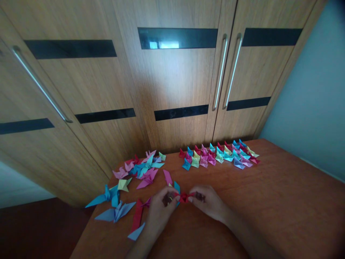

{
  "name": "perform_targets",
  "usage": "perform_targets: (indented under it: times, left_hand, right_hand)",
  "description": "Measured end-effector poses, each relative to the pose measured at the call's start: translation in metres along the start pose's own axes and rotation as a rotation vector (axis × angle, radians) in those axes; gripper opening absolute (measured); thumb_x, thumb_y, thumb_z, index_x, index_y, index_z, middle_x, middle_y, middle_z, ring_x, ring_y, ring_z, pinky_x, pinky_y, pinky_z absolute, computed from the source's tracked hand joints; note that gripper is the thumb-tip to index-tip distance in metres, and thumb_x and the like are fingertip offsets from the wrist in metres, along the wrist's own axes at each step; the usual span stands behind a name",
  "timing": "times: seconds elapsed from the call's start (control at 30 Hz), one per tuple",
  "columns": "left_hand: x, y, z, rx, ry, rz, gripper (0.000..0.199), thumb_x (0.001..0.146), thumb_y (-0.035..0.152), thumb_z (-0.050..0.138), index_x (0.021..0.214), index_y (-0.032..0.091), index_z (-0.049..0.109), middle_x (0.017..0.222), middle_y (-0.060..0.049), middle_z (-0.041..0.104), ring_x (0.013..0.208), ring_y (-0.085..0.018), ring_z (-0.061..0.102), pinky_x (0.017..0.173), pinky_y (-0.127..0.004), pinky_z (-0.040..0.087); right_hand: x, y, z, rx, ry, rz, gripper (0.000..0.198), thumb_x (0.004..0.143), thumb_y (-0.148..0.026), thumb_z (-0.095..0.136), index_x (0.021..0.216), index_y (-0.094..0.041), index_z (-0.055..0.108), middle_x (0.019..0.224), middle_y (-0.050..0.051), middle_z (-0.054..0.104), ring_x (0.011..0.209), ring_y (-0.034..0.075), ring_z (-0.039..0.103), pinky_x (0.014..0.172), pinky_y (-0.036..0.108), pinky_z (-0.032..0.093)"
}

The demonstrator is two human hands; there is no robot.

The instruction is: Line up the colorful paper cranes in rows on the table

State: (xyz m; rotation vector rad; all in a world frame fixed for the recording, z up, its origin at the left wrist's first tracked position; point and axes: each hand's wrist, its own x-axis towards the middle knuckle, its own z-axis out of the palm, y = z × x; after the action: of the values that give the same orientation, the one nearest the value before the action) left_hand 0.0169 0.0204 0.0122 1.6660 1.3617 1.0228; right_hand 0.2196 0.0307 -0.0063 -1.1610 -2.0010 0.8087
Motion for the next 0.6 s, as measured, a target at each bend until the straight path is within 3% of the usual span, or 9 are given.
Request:
perform_targets:
  times: [0.13,0.4,0.5,0.6]
  left_hand:
    - [0.000,-0.002,0.000,-0.030,-0.003,-0.007,0.017,0.072,0.033,0.067,0.077,0.017,0.068,0.071,-0.003,0.067,0.064,-0.016,0.059,0.059,-0.023,0.045]
    - [0.000,-0.006,0.003,-0.129,0.050,-0.052,0.023,0.072,0.037,0.067,0.083,0.017,0.069,0.079,-0.006,0.071,0.075,-0.020,0.064,0.067,-0.026,0.049]
    - [0.000,-0.007,0.004,-0.142,0.073,-0.041,0.025,0.074,0.037,0.066,0.089,0.017,0.069,0.085,-0.006,0.071,0.079,-0.021,0.065,0.071,-0.028,0.050]
    - [-0.001,-0.008,0.003,-0.122,0.052,-0.015,0.025,0.077,0.037,0.063,0.091,0.018,0.068,0.086,-0.006,0.070,0.079,-0.021,0.064,0.070,-0.028,0.050]
  right_hand:
    - [0.000,-0.003,-0.002,0.046,-0.011,-0.017,0.023,0.085,-0.035,0.054,0.076,-0.019,0.068,0.066,-0.001,0.063,0.060,0.010,0.054,0.057,0.019,0.038]
    - [0.003,0.006,-0.003,0.140,0.057,0.090,0.029,0.083,-0.042,0.055,0.076,-0.017,0.067,0.064,0.000,0.063,0.058,0.012,0.054,0.053,0.020,0.039]
    - [0.005,0.022,-0.019,0.071,0.181,0.106,0.032,0.084,-0.045,0.052,0.077,-0.017,0.066,0.068,0.001,0.064,0.063,0.014,0.057,0.057,0.022,0.042]
    - [-0.001,0.046,-0.050,-0.144,0.393,0.158,0.034,0.085,-0.046,0.048,0.083,-0.018,0.067,0.080,0.005,0.068,0.072,0.018,0.061,0.067,0.026,0.045]
